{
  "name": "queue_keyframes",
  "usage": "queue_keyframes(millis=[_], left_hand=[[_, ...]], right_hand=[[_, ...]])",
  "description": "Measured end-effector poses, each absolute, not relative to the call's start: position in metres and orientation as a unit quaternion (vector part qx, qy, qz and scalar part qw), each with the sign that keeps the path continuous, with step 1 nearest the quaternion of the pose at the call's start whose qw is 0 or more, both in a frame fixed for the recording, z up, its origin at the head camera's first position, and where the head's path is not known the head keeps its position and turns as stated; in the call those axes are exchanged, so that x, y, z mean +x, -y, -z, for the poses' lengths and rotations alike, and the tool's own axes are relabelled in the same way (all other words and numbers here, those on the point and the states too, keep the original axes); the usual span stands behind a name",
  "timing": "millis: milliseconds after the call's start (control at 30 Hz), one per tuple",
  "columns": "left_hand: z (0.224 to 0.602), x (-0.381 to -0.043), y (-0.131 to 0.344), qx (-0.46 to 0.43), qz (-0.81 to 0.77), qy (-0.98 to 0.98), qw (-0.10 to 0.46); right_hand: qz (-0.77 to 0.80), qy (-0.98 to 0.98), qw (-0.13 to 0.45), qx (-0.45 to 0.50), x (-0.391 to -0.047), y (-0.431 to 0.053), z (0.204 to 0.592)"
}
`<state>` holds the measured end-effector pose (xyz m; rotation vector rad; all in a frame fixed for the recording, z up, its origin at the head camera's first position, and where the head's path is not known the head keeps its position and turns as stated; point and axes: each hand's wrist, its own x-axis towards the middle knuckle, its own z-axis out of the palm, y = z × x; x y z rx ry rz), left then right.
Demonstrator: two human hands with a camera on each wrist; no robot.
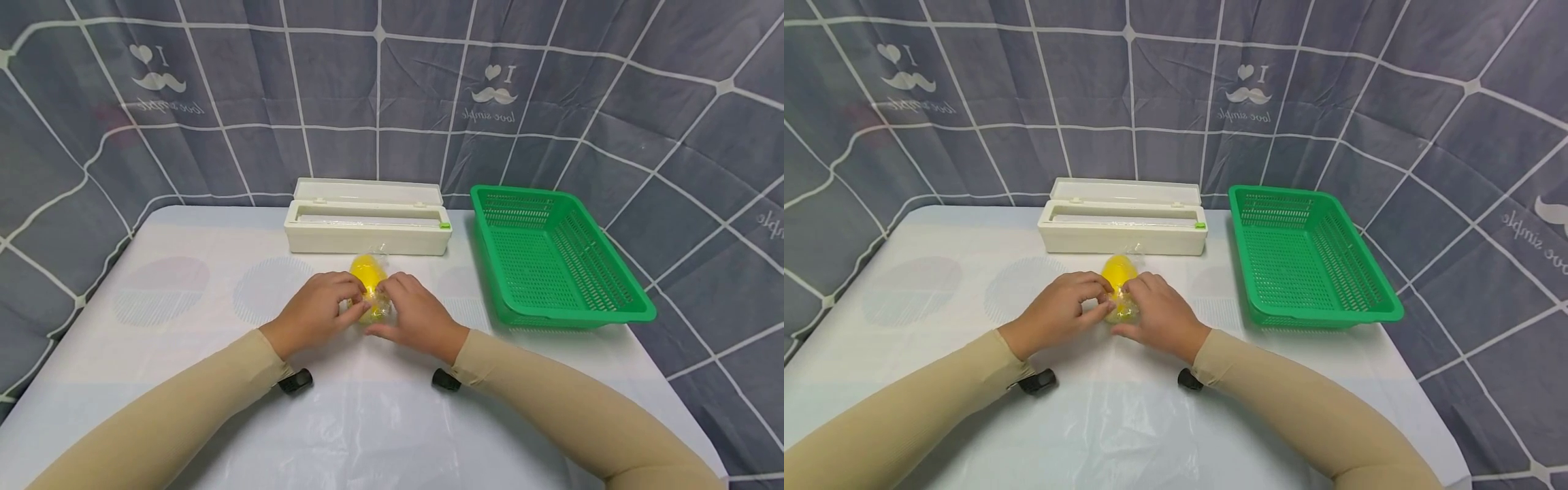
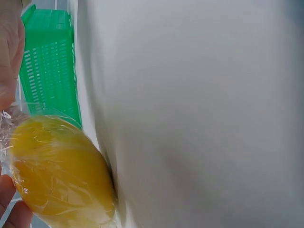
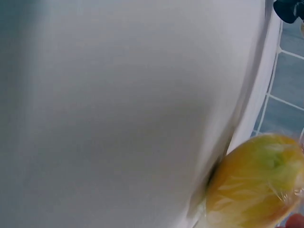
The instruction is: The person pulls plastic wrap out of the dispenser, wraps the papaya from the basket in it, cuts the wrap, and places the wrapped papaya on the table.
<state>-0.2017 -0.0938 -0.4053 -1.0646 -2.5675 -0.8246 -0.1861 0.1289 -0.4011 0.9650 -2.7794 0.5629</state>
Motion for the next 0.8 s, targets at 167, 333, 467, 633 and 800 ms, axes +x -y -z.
queue_keyframes(millis=[167, 333, 467, 633, 800], left_hand=[[0.4057, -0.2025, 0.0922, -0.351, 0.285, 0.883, 0.128], [0.4044, -0.2032, 0.0912, -0.345, 0.286, 0.885, 0.124], [0.4034, -0.2042, 0.0913, -0.341, 0.293, 0.885, 0.121], [0.404, -0.2055, 0.0913, -0.342, 0.294, 0.885, 0.119], [0.4057, -0.2066, 0.0906, -0.339, 0.3, 0.884, 0.118]], right_hand=[[-0.17, 0.935, 0.082, 0.301, -0.1885, -0.1216, 0.4048], [-0.205, 0.931, 0.1, 0.284, -0.1859, -0.1223, 0.4036], [-0.225, 0.923, 0.113, 0.291, -0.1832, -0.1263, 0.4026], [-0.206, 0.909, 0.15, 0.329, -0.1835, -0.1283, 0.4043], [-0.237, 0.91, 0.147, 0.308, -0.186, -0.125, 0.4024]])
